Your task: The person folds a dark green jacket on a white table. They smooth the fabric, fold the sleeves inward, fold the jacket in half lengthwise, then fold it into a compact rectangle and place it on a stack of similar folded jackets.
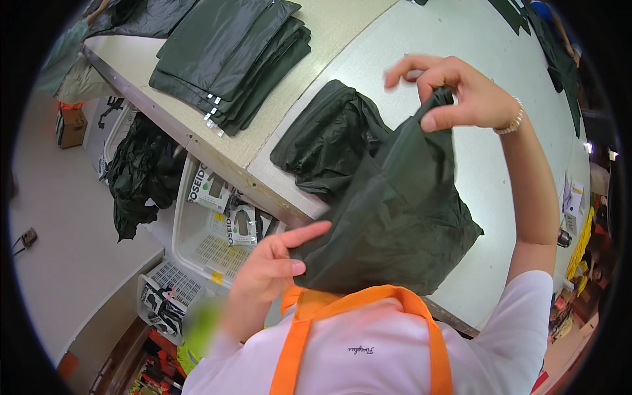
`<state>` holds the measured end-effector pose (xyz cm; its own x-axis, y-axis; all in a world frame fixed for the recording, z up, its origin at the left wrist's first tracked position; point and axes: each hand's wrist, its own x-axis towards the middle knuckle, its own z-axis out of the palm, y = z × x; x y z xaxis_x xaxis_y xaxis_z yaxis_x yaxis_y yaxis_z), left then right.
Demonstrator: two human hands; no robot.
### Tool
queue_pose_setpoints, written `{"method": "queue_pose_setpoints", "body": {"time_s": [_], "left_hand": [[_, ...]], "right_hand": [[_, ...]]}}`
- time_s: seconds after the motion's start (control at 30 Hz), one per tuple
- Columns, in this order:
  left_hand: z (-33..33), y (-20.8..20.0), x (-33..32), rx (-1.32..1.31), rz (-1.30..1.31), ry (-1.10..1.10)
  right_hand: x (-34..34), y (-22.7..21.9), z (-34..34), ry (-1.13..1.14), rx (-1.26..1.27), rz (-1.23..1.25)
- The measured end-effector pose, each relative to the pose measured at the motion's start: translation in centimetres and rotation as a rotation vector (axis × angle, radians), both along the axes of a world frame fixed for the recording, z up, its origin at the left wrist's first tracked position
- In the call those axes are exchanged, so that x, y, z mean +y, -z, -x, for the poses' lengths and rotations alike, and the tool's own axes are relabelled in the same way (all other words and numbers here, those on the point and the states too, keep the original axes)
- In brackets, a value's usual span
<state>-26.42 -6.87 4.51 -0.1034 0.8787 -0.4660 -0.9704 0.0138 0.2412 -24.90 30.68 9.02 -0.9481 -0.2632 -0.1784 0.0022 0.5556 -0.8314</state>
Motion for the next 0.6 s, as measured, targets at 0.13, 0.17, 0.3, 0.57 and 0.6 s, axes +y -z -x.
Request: {"method": "queue_pose_setpoints", "body": {"time_s": [0.13, 0.17, 0.3, 0.57, 0.6], "left_hand": [[0.7, 7.0, 1.5, -0.158, 0.114, -0.247], [1.8, 8.9, 2.6, -0.135, 0.171, -0.296], [3.4, 14.2, 2.4, 0.338, 0.629, -0.072], [2.9, 16.8, 3.4, 0.447, 0.632, -0.243], [2.8, 16.9, 3.4, 0.492, 0.683, -0.224]], "right_hand": [[-0.4, 9.1, 0.1, 0.487, -0.399, 0.089], [-0.9, 11.3, 0.7, 0.586, -0.380, 0.024], [-1.1, 18.6, 1.9, 0.747, -0.376, -0.075], [0.9, 18.6, -0.4, 0.731, -0.530, 0.037], [0.4, 18.9, -0.4, 0.749, -0.521, -0.022]]}}
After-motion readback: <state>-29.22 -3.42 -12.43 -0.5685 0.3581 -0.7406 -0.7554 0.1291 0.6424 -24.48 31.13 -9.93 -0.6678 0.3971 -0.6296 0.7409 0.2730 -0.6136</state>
